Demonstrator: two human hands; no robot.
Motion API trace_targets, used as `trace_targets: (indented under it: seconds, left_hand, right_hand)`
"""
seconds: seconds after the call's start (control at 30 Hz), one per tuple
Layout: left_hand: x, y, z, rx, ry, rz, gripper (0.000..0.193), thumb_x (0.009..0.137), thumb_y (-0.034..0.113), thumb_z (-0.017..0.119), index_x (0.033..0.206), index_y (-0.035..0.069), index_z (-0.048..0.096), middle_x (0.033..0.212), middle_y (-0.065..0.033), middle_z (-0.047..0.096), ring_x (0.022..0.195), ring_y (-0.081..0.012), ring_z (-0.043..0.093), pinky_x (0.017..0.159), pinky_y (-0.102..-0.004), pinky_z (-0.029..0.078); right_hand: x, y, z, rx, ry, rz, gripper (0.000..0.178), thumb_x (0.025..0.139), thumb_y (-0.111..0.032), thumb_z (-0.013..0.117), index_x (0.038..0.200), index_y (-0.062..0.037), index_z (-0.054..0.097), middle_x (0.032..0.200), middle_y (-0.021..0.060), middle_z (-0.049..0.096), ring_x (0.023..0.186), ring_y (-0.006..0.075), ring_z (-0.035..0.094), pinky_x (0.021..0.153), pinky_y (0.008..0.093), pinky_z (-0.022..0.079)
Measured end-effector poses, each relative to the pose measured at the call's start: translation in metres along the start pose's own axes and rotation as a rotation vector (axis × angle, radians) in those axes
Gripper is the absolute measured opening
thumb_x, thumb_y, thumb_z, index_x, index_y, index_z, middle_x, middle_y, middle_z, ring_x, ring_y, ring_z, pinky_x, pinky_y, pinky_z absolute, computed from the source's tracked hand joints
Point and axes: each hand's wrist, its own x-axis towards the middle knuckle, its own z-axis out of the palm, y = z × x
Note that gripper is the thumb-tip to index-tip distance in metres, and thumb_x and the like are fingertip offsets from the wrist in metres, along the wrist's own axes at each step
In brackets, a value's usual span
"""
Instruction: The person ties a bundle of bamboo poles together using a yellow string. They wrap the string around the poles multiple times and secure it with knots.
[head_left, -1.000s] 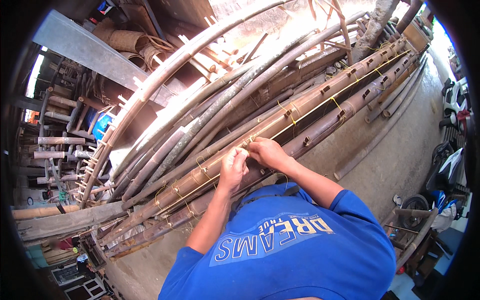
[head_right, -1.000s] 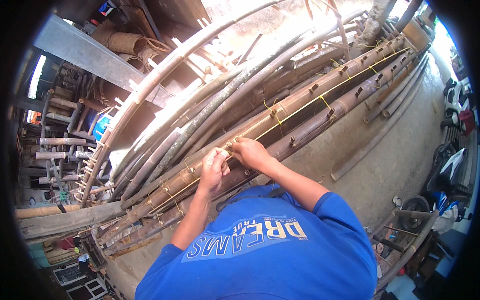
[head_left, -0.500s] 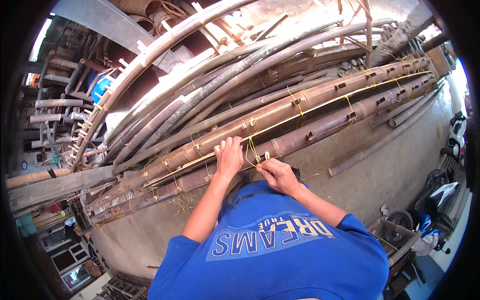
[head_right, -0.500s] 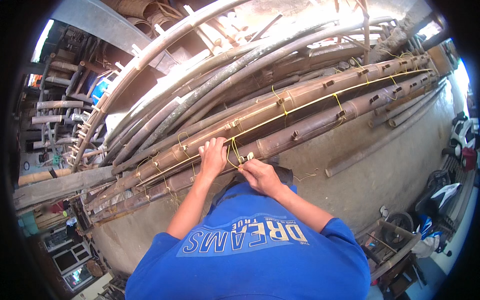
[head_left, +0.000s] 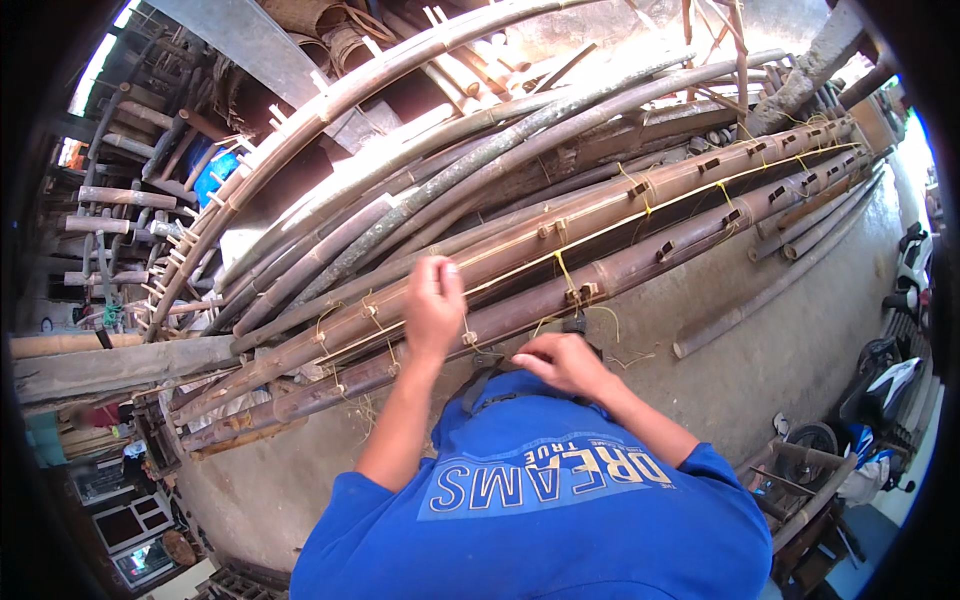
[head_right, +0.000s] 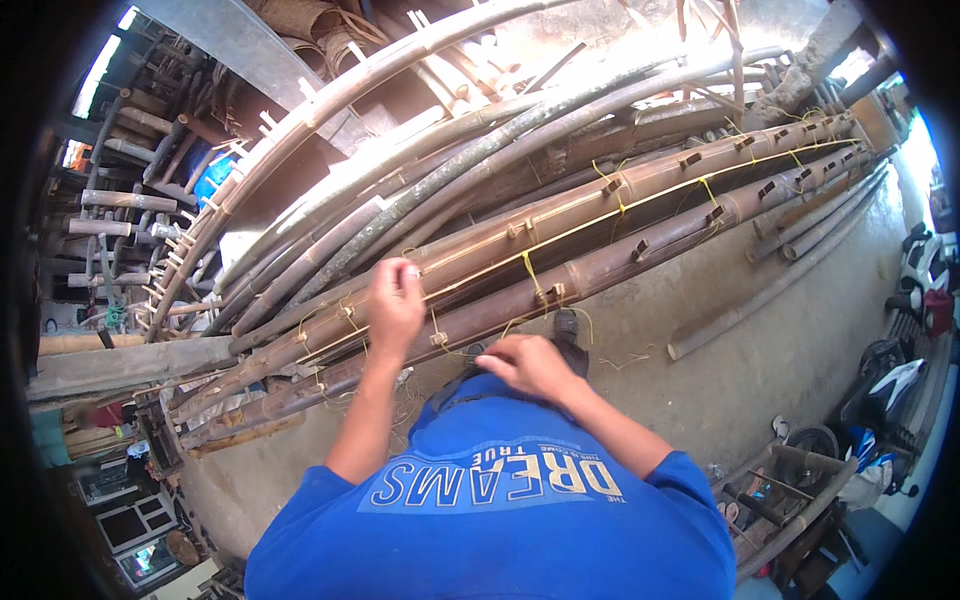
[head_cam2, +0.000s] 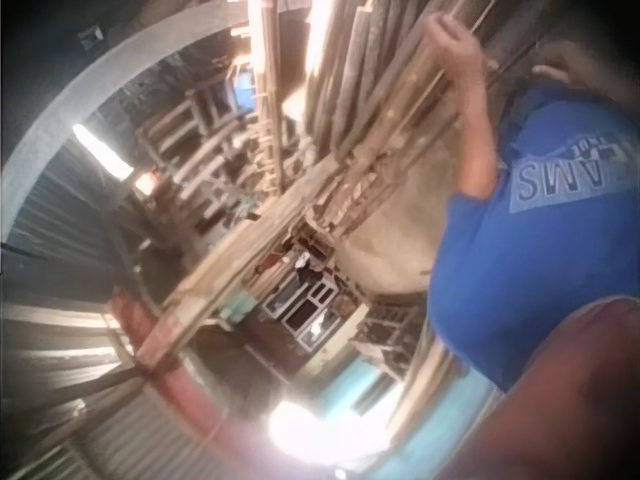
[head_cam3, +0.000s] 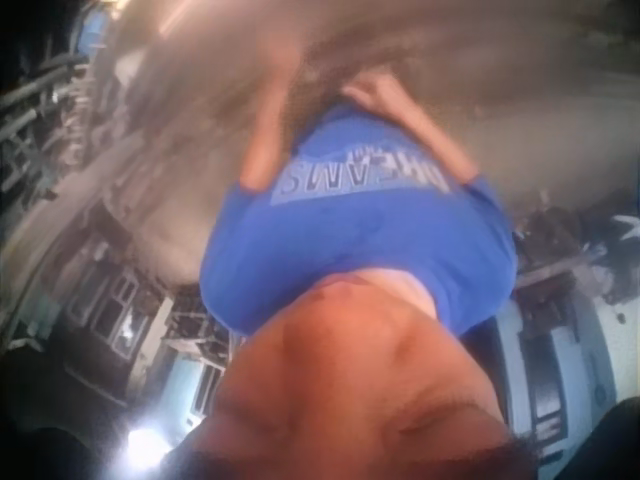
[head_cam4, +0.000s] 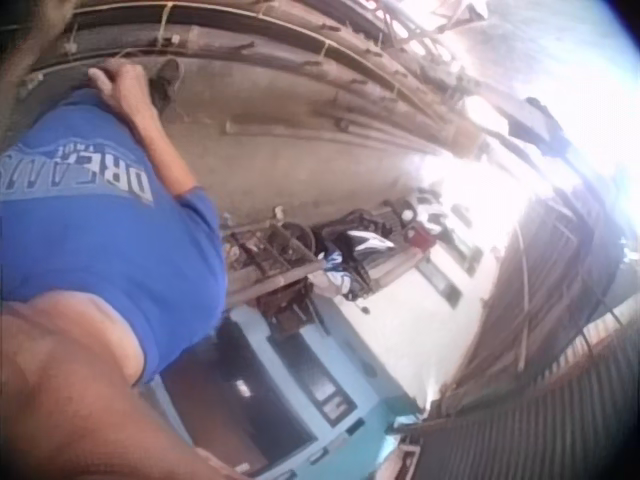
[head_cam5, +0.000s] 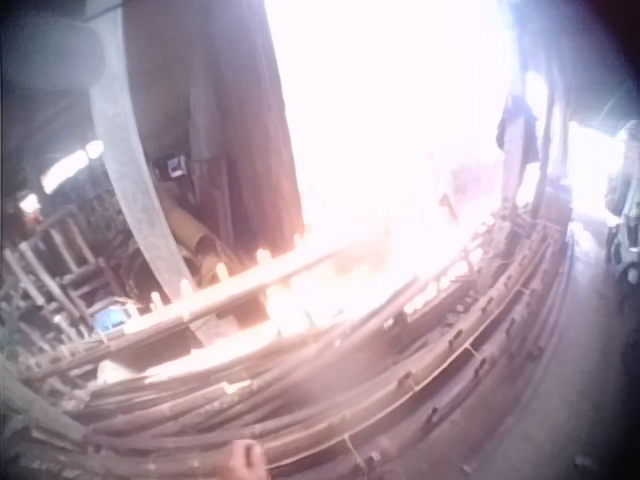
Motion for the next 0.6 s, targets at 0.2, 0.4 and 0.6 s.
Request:
trace_targets:
  seconds: [0.2, 0.4, 0.6]
  left_hand:
    - [-0.023, -0.089, -0.024, 0.315, -0.585, 0.032, 0.039, 0.094, 0.03, 0.066, 0.127, 0.009, 0.064, 0.115, -0.0264, 0.071, 0.11, -0.0439, 0.068, 0.096, -0.0549, 0.053]
    - [-0.025, -0.089, 0.003, 0.47, -0.486, 0.026, 0.028, 0.094, 0.032, 0.068, 0.111, 0.011, 0.063, 0.098, -0.0197, 0.074, 0.095, -0.0458, 0.07, 0.08, -0.0571, 0.054]
    - [-0.015, -0.091, -0.014, 0.282, -0.593, 0.026, 0.037, 0.101, 0.039, 0.058, 0.119, 0.008, 0.069, 0.116, -0.0255, 0.07, 0.109, -0.0441, 0.067, 0.094, -0.0536, 0.051]
  right_hand:
    - [0.026, 0.002, 0.123, 1.174, 0.113, 0.644, 0.034, 0.108, -0.041, 0.053, 0.12, -0.0131, 0.068, 0.102, -0.002, 0.066, 0.087, 0.0121, 0.06, 0.079, 0.0311, 0.053]
    - [0.073, -0.058, 0.136, 0.752, 0.548, -0.086, 0.026, 0.107, -0.021, 0.05, 0.091, -0.0042, 0.062, 0.085, 0.0075, 0.06, 0.08, 0.0193, 0.058, 0.079, 0.0359, 0.047]
    - [0.174, -0.056, 0.083, -0.645, 0.405, -0.122, 0.057, 0.101, -0.06, 0.049, 0.107, -0.0095, 0.075, 0.114, 0.0207, 0.067, 0.112, 0.0404, 0.061, 0.101, 0.0546, 0.041]
